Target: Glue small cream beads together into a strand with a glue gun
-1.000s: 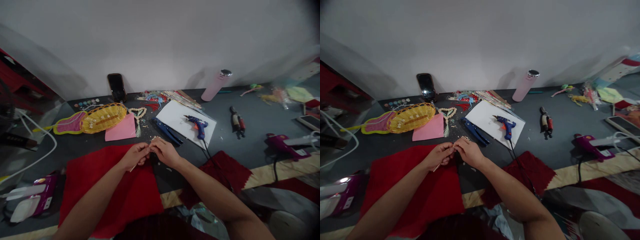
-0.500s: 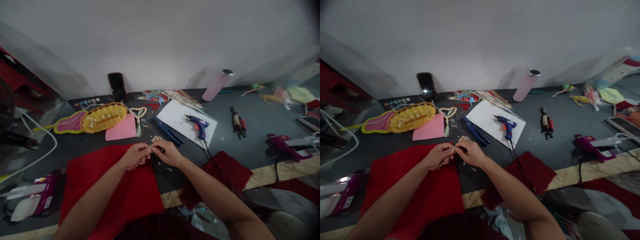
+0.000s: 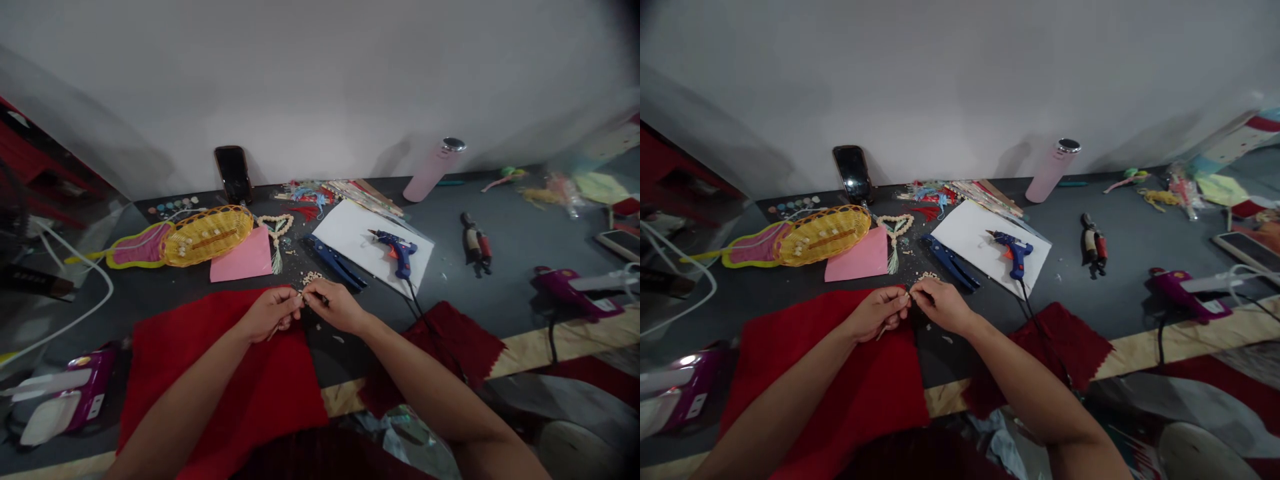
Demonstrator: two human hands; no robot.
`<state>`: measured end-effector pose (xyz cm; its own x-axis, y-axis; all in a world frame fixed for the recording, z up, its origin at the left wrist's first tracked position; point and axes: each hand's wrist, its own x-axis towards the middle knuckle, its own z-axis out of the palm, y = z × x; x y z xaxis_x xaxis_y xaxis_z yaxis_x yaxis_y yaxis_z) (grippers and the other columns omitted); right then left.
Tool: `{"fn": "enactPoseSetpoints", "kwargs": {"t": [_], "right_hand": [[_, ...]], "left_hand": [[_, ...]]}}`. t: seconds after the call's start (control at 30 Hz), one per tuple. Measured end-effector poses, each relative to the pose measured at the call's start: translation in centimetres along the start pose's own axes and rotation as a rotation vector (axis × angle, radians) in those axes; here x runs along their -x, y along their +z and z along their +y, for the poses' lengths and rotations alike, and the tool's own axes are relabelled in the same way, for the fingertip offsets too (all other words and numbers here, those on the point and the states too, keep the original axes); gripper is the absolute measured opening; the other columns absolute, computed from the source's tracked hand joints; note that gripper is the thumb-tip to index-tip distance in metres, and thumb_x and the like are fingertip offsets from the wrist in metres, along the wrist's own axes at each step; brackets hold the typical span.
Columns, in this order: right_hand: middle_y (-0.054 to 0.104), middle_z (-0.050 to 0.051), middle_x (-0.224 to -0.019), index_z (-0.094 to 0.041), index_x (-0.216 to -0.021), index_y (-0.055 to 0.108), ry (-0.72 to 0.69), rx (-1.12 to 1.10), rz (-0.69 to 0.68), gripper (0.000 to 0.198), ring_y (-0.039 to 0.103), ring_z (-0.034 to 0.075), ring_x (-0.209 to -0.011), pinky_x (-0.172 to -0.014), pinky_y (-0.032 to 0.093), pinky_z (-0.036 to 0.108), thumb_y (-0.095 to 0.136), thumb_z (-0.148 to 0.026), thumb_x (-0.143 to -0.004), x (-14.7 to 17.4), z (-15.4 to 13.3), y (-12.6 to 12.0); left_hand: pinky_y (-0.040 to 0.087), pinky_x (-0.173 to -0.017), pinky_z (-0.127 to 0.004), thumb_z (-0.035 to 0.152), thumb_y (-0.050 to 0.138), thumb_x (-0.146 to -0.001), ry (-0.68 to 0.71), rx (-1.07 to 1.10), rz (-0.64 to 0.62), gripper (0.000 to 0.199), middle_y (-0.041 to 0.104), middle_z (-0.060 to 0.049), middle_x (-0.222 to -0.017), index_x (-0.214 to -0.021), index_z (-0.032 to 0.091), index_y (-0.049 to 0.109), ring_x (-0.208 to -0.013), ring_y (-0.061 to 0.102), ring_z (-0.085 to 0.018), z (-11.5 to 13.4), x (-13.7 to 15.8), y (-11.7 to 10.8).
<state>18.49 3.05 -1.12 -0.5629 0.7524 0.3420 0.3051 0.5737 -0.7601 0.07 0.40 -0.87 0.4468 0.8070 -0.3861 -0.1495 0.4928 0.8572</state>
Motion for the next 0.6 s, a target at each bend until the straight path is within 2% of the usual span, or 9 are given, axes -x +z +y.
{"fn": "enactPoseSetpoints", "kwargs": {"t": [0.1,0.2,0.4,0.6], "right_hand": [[0.063,0.006,-0.090,-0.020,-0.100,0.057,0.000,-0.049,0.041,0.016,0.057,0.015,-0.081,-0.076,0.046,0.028,0.046,-0.023,-0.088,-0.01,-0.02,-0.05],[0.064,0.006,-0.092,-0.020,-0.108,0.057,-0.016,-0.114,-0.001,0.022,0.059,0.015,-0.084,-0.077,0.047,0.028,0.048,-0.025,-0.088,-0.02,-0.16,-0.05],[0.064,0.004,-0.082,-0.022,-0.100,0.063,0.036,-0.131,-0.019,0.020,0.059,0.013,-0.076,-0.071,0.047,0.027,0.046,-0.026,-0.090,-0.07,-0.09,0.24],[0.065,0.004,-0.082,-0.021,-0.097,0.064,0.036,-0.128,0.005,0.019,0.060,0.014,-0.076,-0.071,0.047,0.027,0.047,-0.027,-0.089,-0.09,0.18,0.38]], "left_hand": [[0.027,-0.038,-0.016,0.044,0.063,-0.074,-0.003,0.026,-0.005,0.033,0.053,0.002,-0.059,-0.077,0.013,0.053,-0.039,0.035,-0.002,-0.05,-0.09,-0.12],[0.030,-0.038,-0.017,0.044,0.061,-0.076,0.005,0.018,-0.013,0.032,0.054,0.002,-0.059,-0.075,0.013,0.052,-0.038,0.037,-0.002,-0.22,-0.19,-0.26],[0.027,-0.036,-0.017,0.048,0.056,-0.078,0.010,-0.106,0.004,0.035,0.055,0.002,-0.059,-0.078,0.013,0.054,-0.037,0.039,-0.003,-0.47,-0.22,-0.23],[0.022,-0.039,-0.016,0.048,0.058,-0.076,0.019,-0.092,-0.009,0.037,0.053,0.001,-0.062,-0.080,0.012,0.056,-0.040,0.034,-0.002,-0.16,-0.06,-0.04]]}}
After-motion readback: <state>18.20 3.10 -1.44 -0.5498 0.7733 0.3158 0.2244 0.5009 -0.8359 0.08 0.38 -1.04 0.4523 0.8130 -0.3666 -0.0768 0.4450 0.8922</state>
